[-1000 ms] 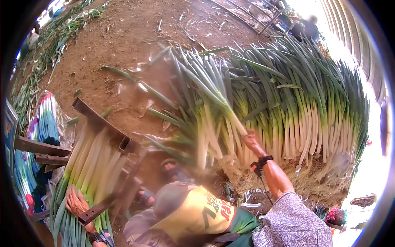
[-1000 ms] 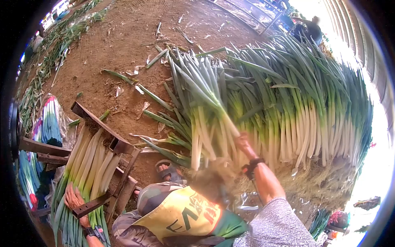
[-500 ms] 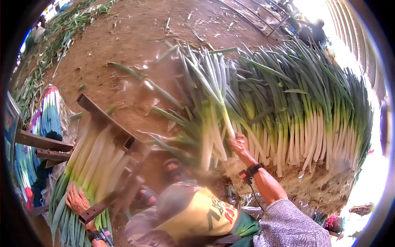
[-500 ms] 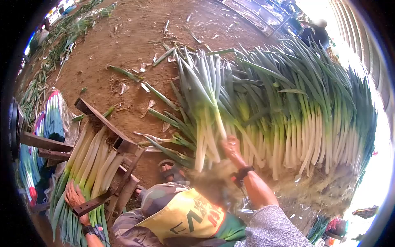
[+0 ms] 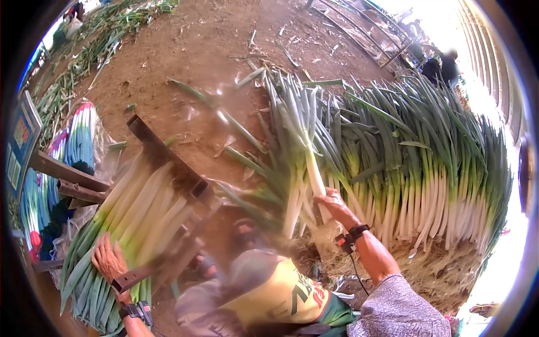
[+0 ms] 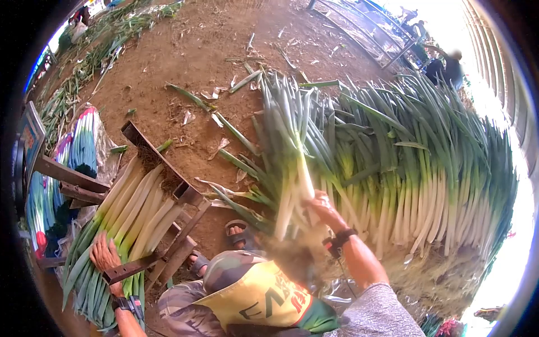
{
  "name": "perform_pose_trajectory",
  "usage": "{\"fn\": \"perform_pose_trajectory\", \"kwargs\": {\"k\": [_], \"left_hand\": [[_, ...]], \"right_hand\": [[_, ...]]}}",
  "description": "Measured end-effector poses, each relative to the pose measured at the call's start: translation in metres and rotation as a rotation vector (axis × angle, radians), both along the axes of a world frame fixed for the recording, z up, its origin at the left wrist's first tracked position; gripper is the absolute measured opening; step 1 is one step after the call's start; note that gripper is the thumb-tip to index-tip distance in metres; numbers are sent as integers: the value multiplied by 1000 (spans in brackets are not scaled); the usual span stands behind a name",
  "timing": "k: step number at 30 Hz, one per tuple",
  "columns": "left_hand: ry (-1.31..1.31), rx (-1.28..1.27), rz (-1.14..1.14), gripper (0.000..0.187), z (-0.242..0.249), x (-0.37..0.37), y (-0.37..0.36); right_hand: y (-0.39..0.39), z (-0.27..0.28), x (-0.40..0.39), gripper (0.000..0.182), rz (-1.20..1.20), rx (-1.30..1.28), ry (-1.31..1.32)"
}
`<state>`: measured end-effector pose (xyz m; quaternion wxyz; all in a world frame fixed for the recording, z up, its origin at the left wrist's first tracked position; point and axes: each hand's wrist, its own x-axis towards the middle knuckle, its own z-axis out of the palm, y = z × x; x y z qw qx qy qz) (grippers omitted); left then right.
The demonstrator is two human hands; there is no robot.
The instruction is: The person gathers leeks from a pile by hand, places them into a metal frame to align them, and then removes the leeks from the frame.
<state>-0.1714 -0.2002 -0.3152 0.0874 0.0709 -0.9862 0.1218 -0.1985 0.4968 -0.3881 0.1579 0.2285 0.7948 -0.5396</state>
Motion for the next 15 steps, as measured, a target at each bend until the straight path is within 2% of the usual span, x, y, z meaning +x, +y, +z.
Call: {"fn": "perform_pose_trajectory", "kwargs": {"k": [3, 4, 6, 12, 15], "left_hand": [[-21, -11, 22, 42, -5, 0, -6], [-25, -5, 36, 42, -3, 1, -4], [-31, 8, 61, 42, 0, -1, 1], [19, 55, 26, 43, 3, 1, 7], [46, 117, -10, 42, 5, -1, 7]], "right_hand": [[-5, 66, 0, 19, 59, -95, 169], [-25, 111, 0, 19, -143, -236, 17], [-38, 153, 15, 20, -187, -358, 43], [-61, 192, 60, 22, -180, -515, 90], [-78, 227, 72, 25, -224, -472, 115]]}}
